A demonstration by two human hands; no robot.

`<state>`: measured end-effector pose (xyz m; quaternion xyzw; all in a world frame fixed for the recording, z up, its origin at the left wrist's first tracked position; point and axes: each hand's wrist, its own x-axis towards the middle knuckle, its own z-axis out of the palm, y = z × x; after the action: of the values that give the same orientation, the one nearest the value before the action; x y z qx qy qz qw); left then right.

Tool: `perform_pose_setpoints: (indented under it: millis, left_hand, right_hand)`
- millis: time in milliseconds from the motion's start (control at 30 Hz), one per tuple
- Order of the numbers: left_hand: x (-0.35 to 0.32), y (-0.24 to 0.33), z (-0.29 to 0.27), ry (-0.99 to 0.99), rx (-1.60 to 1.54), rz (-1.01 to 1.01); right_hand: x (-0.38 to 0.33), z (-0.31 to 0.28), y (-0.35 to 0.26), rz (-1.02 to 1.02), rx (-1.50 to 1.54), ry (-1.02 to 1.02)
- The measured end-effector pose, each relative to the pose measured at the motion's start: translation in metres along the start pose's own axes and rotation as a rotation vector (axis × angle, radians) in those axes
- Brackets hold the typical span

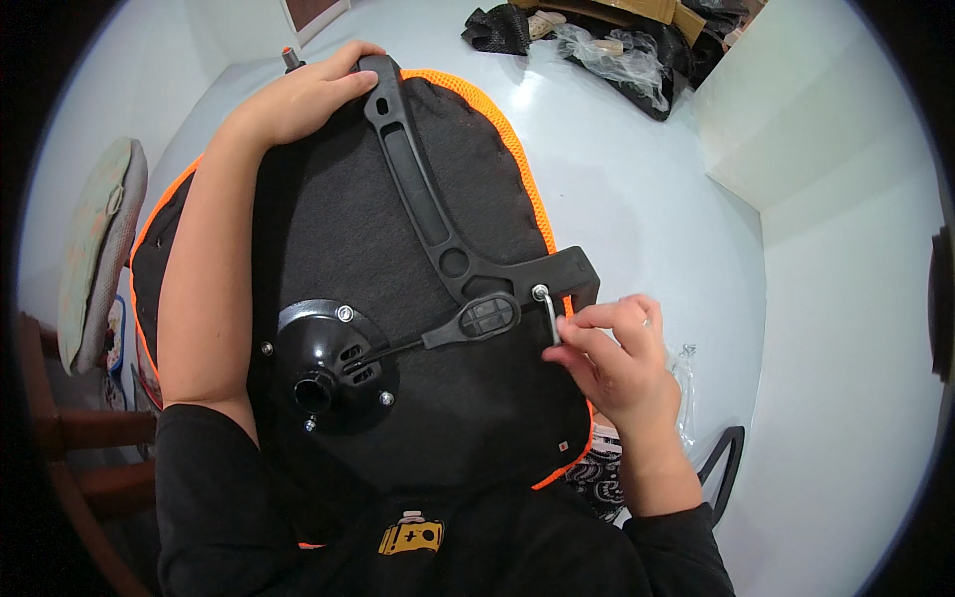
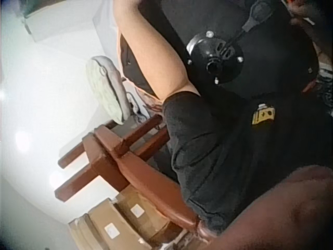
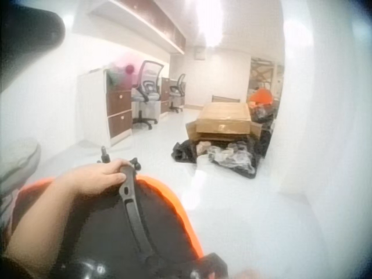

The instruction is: The person assembles an office chair by attaching the backrest frame to the seat cushion. They align the parts, insert bolts, and tighten them using a hex key while sitting on the floor.

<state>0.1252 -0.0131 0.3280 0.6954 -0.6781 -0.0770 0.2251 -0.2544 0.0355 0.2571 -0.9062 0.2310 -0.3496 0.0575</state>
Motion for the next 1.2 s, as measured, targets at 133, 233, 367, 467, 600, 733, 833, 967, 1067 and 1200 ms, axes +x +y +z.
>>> perform_pose_setpoints:
  millis: [133,233,367,467,600,733,833,967,1067,1200]
  left_hand:
    - [0.0,0.005,0.001,-0.01,0.001,-0.034]
    - [0.002,0.007,0.001,-0.009,0.009,-0.021]
    - [-0.001,0.001,0.0,0.003,-0.011,-0.007]
    - [-0.004,0.003,0.0,0.022,0.036,0.001]
    - [0.0,-0.002,0.0,-0.018,0.001,-0.002]
    - [0.003,0.004,0.001,-0.02,0.013,-0.023]
    - [0.001,0.006,0.0,-0.032,-0.015,-0.018]
    - [-0.005,0.005,-0.008,-0.077,-0.051,-0.065]
    - [-0.007,0.0,-0.007,-0.076,-0.073,-0.043]
    - [-0.007,0.004,-0.005,-0.051,-0.052,-0.051]
  right_hand:
    - [0.034,-0.002,-0.005,-0.054,0.045,-0.055]
    - [0.059,-0.001,-0.011,-0.056,0.004,-0.085]
    - [0.068,0.003,-0.001,-0.22,0.105,-0.255]
    - [0.061,0.005,0.013,-0.271,0.16,-0.343]
    - [0.056,0.009,0.024,-0.188,0.245,-0.258]
    - [0.065,0.02,0.012,-0.036,0.258,-0.099]
    - [0.063,0.02,0.015,0.002,0.288,-0.053]
    - [0.047,0.011,0.026,0.014,0.189,0.038]
    - [0.023,0.0,0.027,0.036,0.012,-0.044]
    - [-0.001,0.0,0.013,0.003,0.004,-0.063]
